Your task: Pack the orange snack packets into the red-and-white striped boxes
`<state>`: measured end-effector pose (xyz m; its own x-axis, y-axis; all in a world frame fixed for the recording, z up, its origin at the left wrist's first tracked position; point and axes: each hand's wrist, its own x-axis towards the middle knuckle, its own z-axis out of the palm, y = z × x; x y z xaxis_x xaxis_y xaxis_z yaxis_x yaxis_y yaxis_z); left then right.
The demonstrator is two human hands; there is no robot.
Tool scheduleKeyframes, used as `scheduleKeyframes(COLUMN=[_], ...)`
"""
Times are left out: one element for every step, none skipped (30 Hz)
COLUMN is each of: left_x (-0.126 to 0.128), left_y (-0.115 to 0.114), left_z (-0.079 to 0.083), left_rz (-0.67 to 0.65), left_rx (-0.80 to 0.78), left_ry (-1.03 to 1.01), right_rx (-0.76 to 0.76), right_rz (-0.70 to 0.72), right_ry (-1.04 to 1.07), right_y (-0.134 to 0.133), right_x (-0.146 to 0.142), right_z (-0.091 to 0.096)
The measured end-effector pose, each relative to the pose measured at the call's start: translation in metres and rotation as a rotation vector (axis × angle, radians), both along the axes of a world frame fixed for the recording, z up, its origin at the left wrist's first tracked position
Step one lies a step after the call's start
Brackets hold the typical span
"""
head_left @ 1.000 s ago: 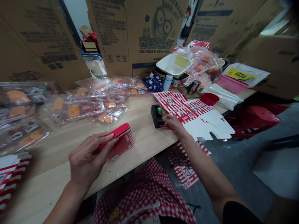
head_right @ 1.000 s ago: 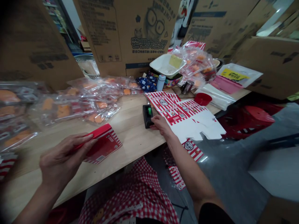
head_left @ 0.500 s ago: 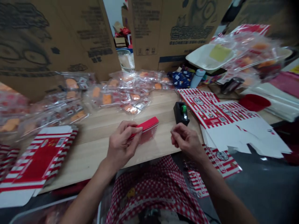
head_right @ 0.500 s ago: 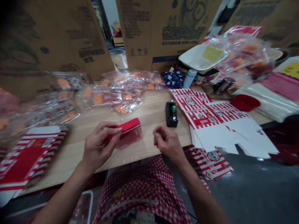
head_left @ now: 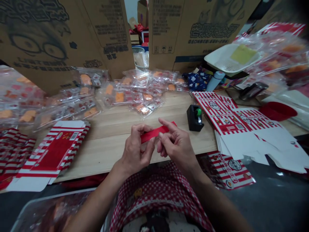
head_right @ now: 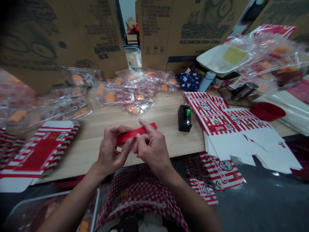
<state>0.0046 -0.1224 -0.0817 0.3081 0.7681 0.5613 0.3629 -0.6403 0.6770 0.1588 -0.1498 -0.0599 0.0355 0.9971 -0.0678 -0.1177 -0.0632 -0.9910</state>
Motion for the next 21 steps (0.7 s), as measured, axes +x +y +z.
scheduleKeyframes(left_x=[0.0, -0.001, -0.001, -0.001, -0.002, -0.002, -0.002, -0.001, -0.001, -0.001, -0.001, 0.0, 0.0, 0.001, 0.001, 0.003, 0.005, 0.007, 0.009, 0.011, 0.011], left_y=[0.0, 0.001, 0.002, 0.003, 0.004, 0.005, 0.005, 0.006, 0.007, 0.008, 0.01, 0.011, 0.014, 0.017, 0.02, 0.023, 0.026, 0.027, 0.028, 0.028, 0.027], left_z=[0.001, 0.002, 0.003, 0.005, 0.007, 0.008, 0.01, 0.012, 0.014, 0.015, 0.017, 0.018, 0.02, 0.021, 0.023, 0.025, 0.026, 0.028, 0.03, 0.031, 0.032], left_rz=[-0.005, -0.014, -0.031, -0.056, -0.086, -0.116, -0.145, -0.164, -0.168, -0.16, -0.149, -0.143, -0.138, -0.137, -0.134, -0.129, -0.113, -0.092, -0.068, -0.045, -0.025], left_rx=[0.014, 0.032, 0.053, 0.074, 0.095, 0.114, 0.126, 0.128, 0.125, 0.117, 0.106, 0.094, 0.085, 0.083, 0.088, 0.097, 0.107, 0.115, 0.119, 0.12, 0.116], left_ry=[0.001, 0.005, 0.016, 0.035, 0.059, 0.081, 0.099, 0.108, 0.107, 0.101, 0.096, 0.097, 0.104, 0.125, 0.16, 0.21, 0.272, 0.342, 0.407, 0.457, 0.494], right_rx=[-0.014, -0.026, -0.035, -0.042, -0.043, -0.038, -0.024, -0.002, 0.027, 0.058, 0.084, 0.103, 0.115, 0.121, 0.125, 0.131, 0.14, 0.149, 0.154, 0.162, 0.175], right_rz=[-0.014, -0.018, -0.016, -0.008, -0.001, 0.007, 0.012, 0.013, 0.01, 0.001, -0.013, -0.03, -0.05, -0.066, -0.075, -0.075, -0.066, -0.057, -0.053, -0.067, -0.067], right_ry=[-0.013, -0.021, -0.025, -0.026, -0.025, -0.022, -0.017, -0.008, 0.003, 0.016, 0.025, 0.029, 0.026, 0.018, 0.008, -0.003, -0.013, -0.023, -0.038, -0.063, -0.085], right_y=[0.001, 0.002, 0.003, 0.003, 0.003, 0.003, 0.003, 0.002, 0.001, 0.001, 0.0, 0.001, 0.002, 0.003, 0.005, 0.006, 0.005, 0.004, 0.0, -0.005, -0.012], right_x=[-0.001, -0.001, -0.001, 0.0, 0.0, 0.001, 0.002, 0.002, 0.001, 0.001, 0.0, -0.002, -0.004, -0.005, -0.007, -0.008, -0.008, -0.008, -0.006, -0.004, 0.0], right_z=[-0.001, -0.003, -0.003, -0.004, -0.005, -0.006, -0.007, -0.009, -0.01, -0.012, -0.015, -0.017, -0.02, -0.023, -0.027, -0.031, -0.036, -0.04, -0.043, -0.046, -0.047])
